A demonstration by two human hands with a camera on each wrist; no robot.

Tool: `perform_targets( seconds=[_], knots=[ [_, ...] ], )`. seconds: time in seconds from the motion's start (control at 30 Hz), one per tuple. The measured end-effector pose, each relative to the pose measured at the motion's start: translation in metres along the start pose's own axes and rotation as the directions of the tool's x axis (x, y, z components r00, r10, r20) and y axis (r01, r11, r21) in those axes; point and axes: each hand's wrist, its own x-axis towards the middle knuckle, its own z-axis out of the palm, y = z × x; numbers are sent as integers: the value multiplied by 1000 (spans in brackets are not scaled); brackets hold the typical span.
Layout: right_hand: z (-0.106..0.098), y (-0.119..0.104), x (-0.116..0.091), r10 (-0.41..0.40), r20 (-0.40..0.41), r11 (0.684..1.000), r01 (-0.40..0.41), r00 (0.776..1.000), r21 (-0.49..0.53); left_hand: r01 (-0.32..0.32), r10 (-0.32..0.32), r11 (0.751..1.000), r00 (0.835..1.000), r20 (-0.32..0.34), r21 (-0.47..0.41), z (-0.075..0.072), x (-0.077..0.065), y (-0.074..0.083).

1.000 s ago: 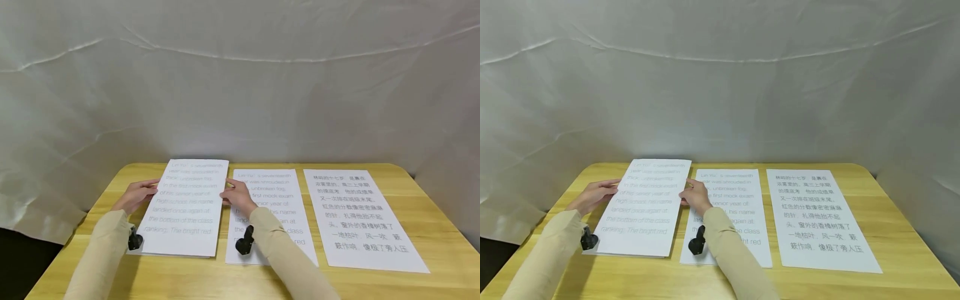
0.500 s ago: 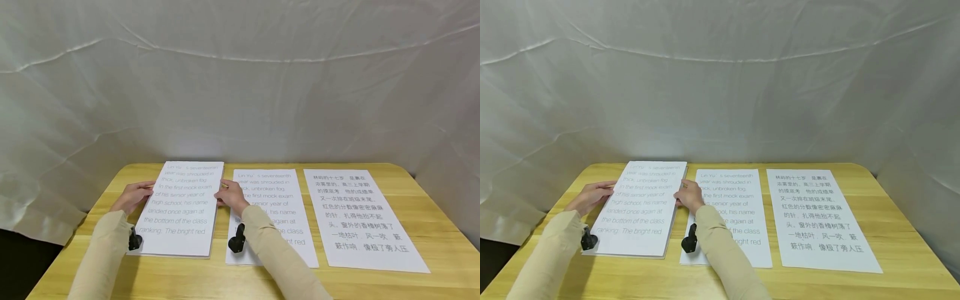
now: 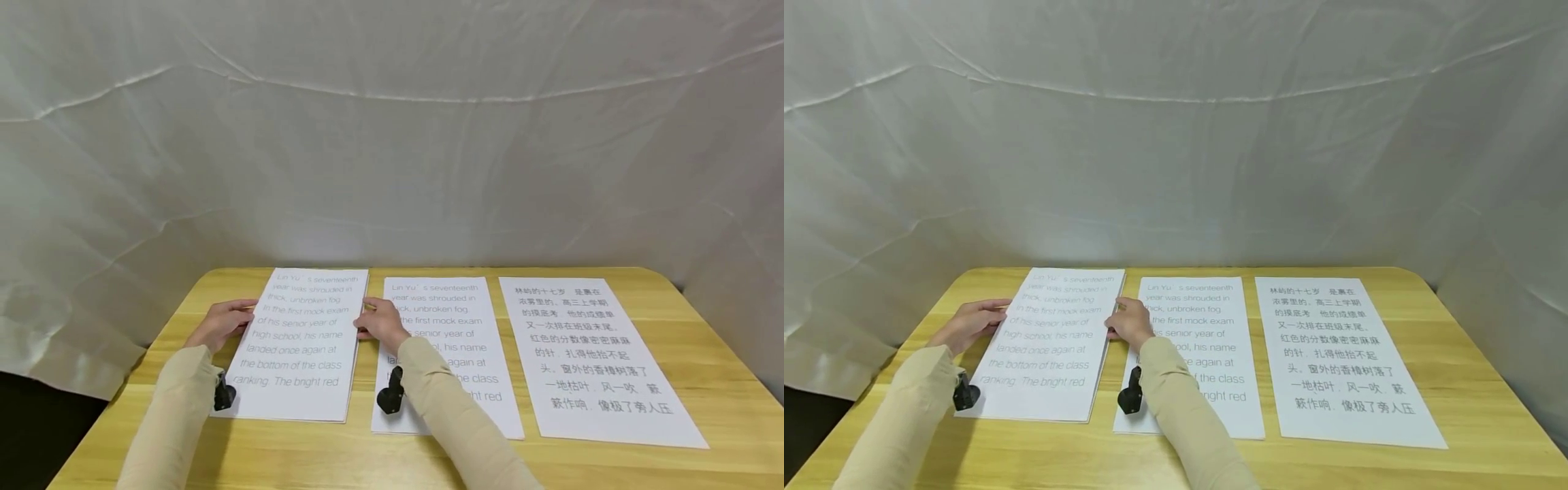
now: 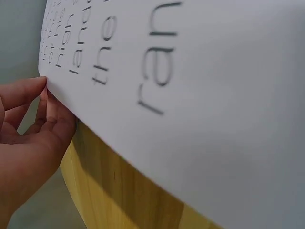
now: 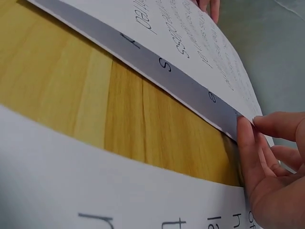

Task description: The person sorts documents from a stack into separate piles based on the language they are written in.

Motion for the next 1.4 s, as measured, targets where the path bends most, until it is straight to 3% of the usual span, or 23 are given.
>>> perform_targets(
  seconds=[0.43, 0.7, 0.87, 1.13, 1.4],
  knots=[
    [-5, -3, -1, -6, 37, 1000, 6, 999, -1, 44, -42, 997, 998, -40, 64, 3, 0, 3],
    [-8, -11, -1, -61, -3, 987, 60, 998, -151, 142, -135, 986, 987, -83, 82, 3, 0, 6],
    [-15, -13, 1, -63, 0, 986, 62, 998, -156, 165, -160, 982, 985, -58, 90, 3, -3, 10],
    [-39, -16, 5, -101, 24, 986, 103, 995, -130, 79, -74, 993, 996, -57, 88, 5, -7, 23],
    [-77, -14, 3, -115, -10, 969, 110, 993, -221, -55, 55, 998, 998, -9, -28, 39, -10, 39]
  ],
)
